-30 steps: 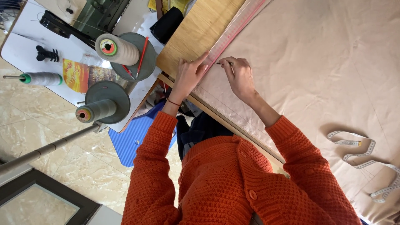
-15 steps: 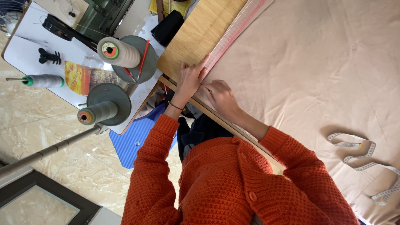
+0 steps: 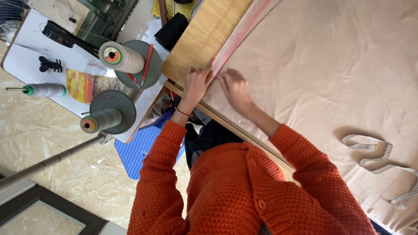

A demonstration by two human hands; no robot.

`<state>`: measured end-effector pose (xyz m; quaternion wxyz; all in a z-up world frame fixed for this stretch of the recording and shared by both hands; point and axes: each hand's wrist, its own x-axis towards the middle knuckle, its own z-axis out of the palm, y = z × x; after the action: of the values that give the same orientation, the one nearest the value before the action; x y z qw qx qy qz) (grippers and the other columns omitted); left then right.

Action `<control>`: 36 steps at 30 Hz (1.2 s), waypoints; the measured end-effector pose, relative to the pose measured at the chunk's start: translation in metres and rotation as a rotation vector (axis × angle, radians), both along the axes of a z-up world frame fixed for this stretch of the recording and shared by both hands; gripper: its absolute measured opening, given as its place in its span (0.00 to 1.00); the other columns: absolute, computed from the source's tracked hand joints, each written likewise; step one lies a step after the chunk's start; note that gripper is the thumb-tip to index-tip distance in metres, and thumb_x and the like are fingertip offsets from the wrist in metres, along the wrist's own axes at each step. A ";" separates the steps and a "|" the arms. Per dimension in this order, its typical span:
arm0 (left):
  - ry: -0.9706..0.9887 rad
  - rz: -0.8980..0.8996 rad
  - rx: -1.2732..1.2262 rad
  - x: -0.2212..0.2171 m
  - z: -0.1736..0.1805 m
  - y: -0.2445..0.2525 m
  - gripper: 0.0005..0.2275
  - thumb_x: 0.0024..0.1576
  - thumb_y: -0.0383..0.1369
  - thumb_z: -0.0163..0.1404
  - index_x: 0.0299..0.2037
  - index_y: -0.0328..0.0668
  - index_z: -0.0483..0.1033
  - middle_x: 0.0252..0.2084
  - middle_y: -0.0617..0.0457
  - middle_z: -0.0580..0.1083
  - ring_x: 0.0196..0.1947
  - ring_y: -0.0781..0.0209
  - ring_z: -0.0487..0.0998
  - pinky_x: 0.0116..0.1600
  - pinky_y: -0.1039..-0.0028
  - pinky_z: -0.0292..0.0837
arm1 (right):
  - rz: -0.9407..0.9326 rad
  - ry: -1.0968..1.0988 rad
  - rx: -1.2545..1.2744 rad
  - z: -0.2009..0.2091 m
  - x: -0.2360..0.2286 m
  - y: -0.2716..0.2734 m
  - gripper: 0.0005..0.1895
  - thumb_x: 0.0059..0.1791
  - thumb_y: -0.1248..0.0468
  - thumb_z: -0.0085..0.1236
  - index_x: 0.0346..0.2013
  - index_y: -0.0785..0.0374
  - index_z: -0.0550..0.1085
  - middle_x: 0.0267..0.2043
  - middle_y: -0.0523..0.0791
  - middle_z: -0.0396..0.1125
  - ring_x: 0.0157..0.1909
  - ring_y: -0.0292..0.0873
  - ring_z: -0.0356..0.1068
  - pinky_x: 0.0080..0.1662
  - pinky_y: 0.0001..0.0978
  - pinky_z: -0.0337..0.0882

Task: The person uses a long ruler and a pen to draw straight lines on a large piece of beige fabric laid out on a wooden table. They then use a pair of large shears to cut the fabric along the marked lines, separating a section of the material.

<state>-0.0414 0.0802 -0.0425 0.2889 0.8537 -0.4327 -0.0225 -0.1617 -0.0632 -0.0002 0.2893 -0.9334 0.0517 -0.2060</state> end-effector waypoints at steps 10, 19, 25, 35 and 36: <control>0.133 -0.019 -0.068 0.003 0.011 0.002 0.25 0.65 0.43 0.46 0.74 0.74 0.60 0.35 0.48 0.82 0.34 0.53 0.84 0.52 0.63 0.66 | 0.012 0.034 0.220 0.097 -0.083 0.029 0.06 0.55 0.64 0.57 0.39 0.61 0.80 0.39 0.46 0.77 0.44 0.49 0.78 0.48 0.38 0.76; 0.182 0.004 -0.251 -0.008 0.055 0.013 0.21 0.63 0.41 0.55 0.67 0.60 0.73 0.13 0.55 0.65 0.24 0.54 0.74 0.52 0.71 0.69 | -0.560 0.237 0.197 0.056 -0.259 -0.043 0.12 0.58 0.67 0.44 0.52 0.51 0.74 0.49 0.42 0.69 0.49 0.53 0.74 0.53 0.44 0.74; 0.124 -0.082 -0.190 -0.054 0.067 0.008 0.32 0.52 0.45 0.66 0.68 0.52 0.73 0.13 0.52 0.63 0.28 0.45 0.72 0.51 0.60 0.70 | -0.847 0.289 -0.073 0.049 -0.342 -0.067 0.24 0.50 0.63 0.64 0.61 0.58 0.73 0.52 0.50 0.59 0.46 0.55 0.70 0.50 0.49 0.73; 0.087 -0.509 -0.048 -0.176 0.064 -0.054 0.30 0.50 0.40 0.66 0.65 0.47 0.75 0.12 0.60 0.67 0.15 0.66 0.68 0.57 0.70 0.62 | -1.158 0.571 -0.306 0.036 -0.483 -0.148 0.51 0.40 0.71 0.71 0.75 0.50 0.61 0.63 0.57 0.57 0.54 0.65 0.65 0.52 0.55 0.68; 0.050 -0.537 -0.046 -0.189 0.064 -0.060 0.29 0.50 0.40 0.65 0.64 0.48 0.76 0.12 0.61 0.66 0.15 0.66 0.69 0.58 0.69 0.62 | -1.150 0.556 -0.291 0.028 -0.497 -0.156 0.50 0.41 0.71 0.70 0.75 0.50 0.60 0.63 0.57 0.57 0.53 0.65 0.66 0.51 0.55 0.68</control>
<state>-0.2300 0.0198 0.0215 0.3026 0.7007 -0.6368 -0.1098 -0.6591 -0.2197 0.0279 -0.0206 -0.8049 0.5870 -0.0838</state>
